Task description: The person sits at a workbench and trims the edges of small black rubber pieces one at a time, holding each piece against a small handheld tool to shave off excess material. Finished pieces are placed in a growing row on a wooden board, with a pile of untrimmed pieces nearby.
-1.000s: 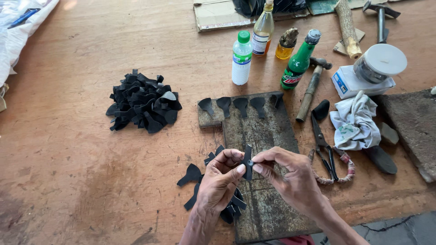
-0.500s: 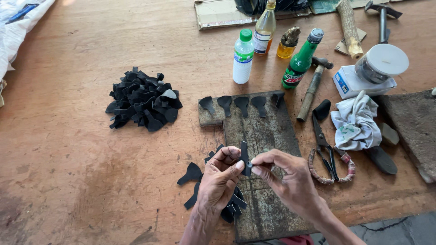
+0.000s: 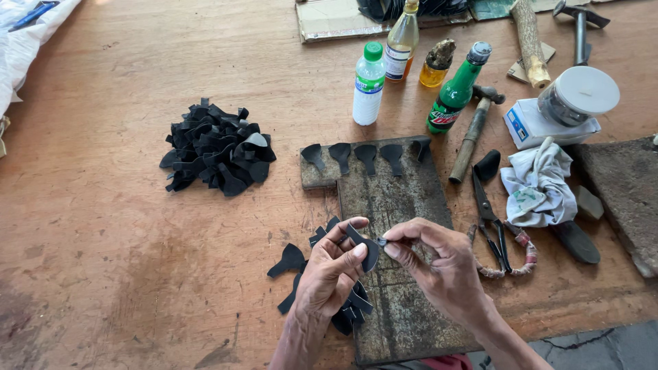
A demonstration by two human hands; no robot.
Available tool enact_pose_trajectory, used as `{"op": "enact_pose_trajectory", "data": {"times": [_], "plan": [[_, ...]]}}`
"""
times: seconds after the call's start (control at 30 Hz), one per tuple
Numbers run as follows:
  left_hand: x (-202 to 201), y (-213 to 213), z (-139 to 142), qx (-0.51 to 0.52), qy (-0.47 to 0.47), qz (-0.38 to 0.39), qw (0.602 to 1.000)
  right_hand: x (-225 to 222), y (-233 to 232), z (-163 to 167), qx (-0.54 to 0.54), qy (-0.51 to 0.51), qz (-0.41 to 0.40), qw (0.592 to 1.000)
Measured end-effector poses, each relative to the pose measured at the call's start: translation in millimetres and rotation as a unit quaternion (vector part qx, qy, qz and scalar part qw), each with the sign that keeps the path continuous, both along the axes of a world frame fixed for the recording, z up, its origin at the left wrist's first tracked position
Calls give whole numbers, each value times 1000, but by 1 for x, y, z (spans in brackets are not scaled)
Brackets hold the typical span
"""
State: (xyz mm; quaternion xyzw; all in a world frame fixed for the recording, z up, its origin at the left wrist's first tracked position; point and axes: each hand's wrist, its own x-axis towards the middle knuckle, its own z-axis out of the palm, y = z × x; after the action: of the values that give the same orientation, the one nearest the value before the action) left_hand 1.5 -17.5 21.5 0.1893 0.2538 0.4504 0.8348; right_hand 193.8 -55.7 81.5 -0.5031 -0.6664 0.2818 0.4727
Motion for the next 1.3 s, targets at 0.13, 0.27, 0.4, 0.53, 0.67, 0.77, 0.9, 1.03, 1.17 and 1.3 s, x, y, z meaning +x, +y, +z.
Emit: {"op": "enact_pose_trajectory", "data": {"times": [0.13,0.27,0.4,0.53,0.67,0.77,0.9,1.03,1.17,1.3], "plan": [[2,0,-6,-8,-24,17,1000,1,1,-1,36,-26,20,999],[3,-1,-9,-31,-16,24,999,1,2,-2,24,-32,-11,999],[6,-1,-7,-22,-41,30,998,0,1,-1,52,-46,15,997],[6,-2,-6,-34,-44,36,998,0,3,-1,41,-41,-15,998],[9,-2,-7,-27,-50,52,997,-5,2,-7,73,-50,-19,996],[9,-1,-6,-30,-53,69,996,-10,-8,-12,86,-70,3,994],[4,0,-2,-38,-20,56,998,-8,-8,-12,96,-63,-7,993],[1,-3,2,-8,-9,16,1000,4,3,-2,26,-20,-21,999],[4,-3,2,-6,-20,16,1000,4,6,5,-18,-6,-5,1000],[6,-1,-3,-32,-46,47,997,-5,4,1,61,-37,16,997]]}}
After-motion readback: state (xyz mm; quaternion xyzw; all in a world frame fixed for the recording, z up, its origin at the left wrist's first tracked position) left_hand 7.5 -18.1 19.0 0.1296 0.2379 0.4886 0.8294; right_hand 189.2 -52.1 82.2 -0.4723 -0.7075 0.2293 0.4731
